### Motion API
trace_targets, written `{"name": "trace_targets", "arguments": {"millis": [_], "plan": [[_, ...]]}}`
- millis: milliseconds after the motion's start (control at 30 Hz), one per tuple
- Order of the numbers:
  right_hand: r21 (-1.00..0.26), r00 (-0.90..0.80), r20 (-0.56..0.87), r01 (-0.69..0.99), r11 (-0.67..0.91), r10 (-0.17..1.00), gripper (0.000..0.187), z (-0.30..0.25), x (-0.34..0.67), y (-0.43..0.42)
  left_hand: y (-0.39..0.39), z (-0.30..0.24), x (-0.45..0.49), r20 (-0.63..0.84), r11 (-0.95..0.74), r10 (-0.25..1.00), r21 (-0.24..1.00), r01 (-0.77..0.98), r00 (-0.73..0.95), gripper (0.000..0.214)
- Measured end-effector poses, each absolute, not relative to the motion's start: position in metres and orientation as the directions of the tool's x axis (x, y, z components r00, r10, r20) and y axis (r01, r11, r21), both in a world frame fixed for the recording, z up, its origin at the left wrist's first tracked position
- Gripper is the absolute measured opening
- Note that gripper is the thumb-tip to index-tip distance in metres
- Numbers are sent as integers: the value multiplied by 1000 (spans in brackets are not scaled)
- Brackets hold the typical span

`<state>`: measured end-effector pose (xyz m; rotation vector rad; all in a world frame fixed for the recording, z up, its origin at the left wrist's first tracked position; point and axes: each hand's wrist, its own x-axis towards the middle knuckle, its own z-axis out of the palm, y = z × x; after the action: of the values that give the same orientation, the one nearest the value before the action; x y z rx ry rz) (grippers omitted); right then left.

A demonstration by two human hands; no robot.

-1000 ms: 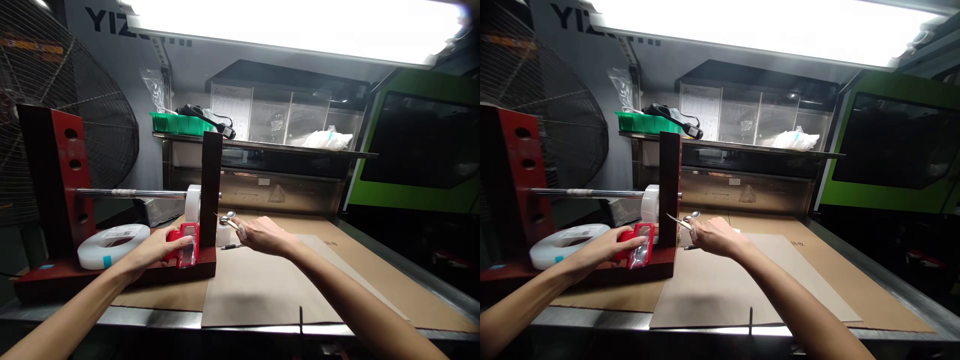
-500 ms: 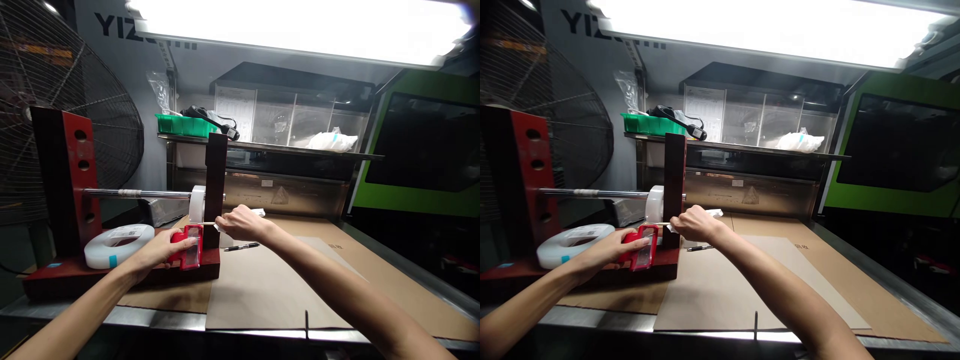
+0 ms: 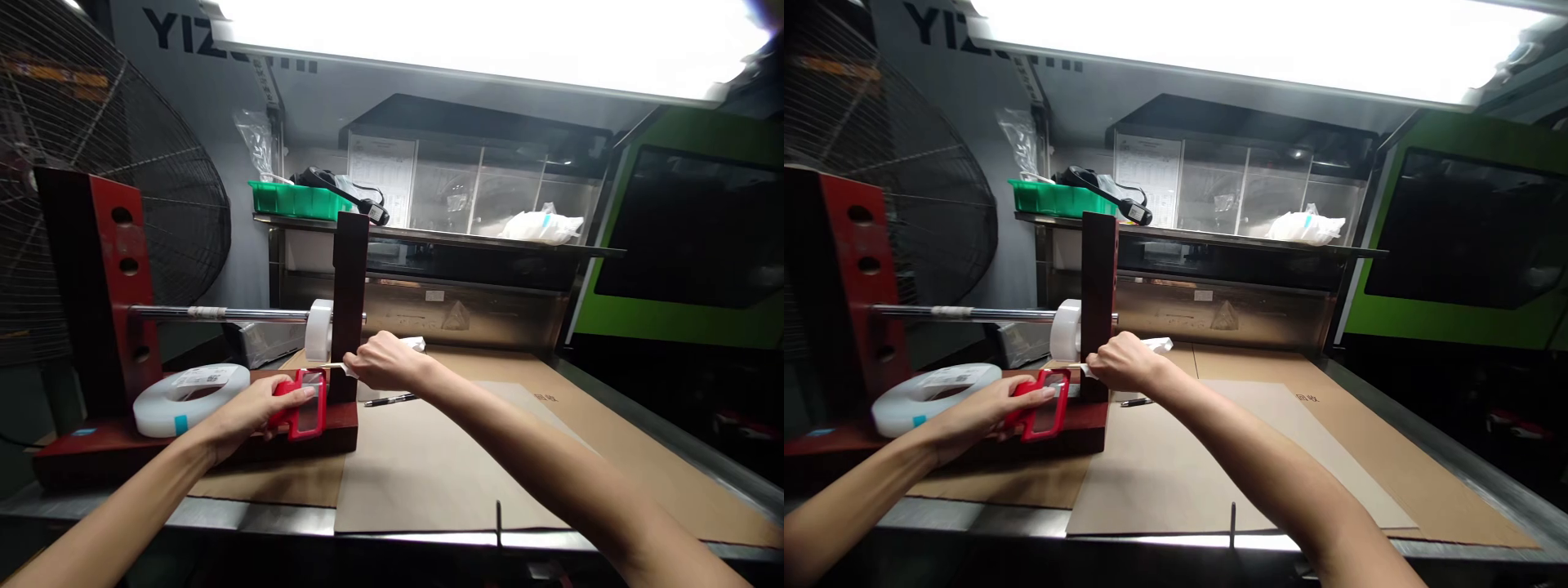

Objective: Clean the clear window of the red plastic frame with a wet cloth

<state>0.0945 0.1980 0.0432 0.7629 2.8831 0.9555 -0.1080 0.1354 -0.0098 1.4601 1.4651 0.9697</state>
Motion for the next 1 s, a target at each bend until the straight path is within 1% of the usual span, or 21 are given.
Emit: {"name": "trace_targets", "arguments": {"millis": [133,267,367,433,533,633,733,800,867,900,933,967,1000], "plan": [[528,-839,118,506,682,531,26,26,127,203,130,-14,-115,-80,50,993,947,318,82,43],[462,-775,69,583,669,628,26,-11,165,205,120,-16,-115,-98,56,990,940,337,106,42],[412,-741,26,620,668,671,25,-42,187,208,116,-17,-110,-86,57,994,923,380,60,47],[385,-723,26,645,660,691,28,-57,196,211,116,-19,-105,-53,44,998,913,406,12,50],[350,-706,95,684,640,702,30,-63,200,215,119,-20,-99,7,9,999,900,436,-35,51],[314,-702,203,707,634,682,28,-52,193,210,122,-19,-93,50,-18,997,890,455,-58,49],[278,-701,315,712,645,639,29,-37,176,192,121,-16,-87,61,-26,996,887,462,-61,46],[226,-715,396,684,694,576,31,-28,164,178,117,-15,-84,52,-23,997,887,461,-50,44],[111,-708,498,626,772,501,30,-23,152,168,112,-15,-81,34,-14,999,890,455,-36,44],[18,-680,551,589,808,484,28,-20,147,164,109,-15,-80,25,-8,999,891,454,-31,44],[-104,-638,594,544,833,491,25,-18,142,162,106,-16,-79,21,-6,999,889,457,-27,44],[-246,-589,613,490,836,526,23,-17,137,161,103,-16,-79,24,-11,999,885,466,-22,43],[-396,-549,603,423,815,578,22,-15,133,161,101,-17,-80,39,-27,999,876,482,-14,43]]}}
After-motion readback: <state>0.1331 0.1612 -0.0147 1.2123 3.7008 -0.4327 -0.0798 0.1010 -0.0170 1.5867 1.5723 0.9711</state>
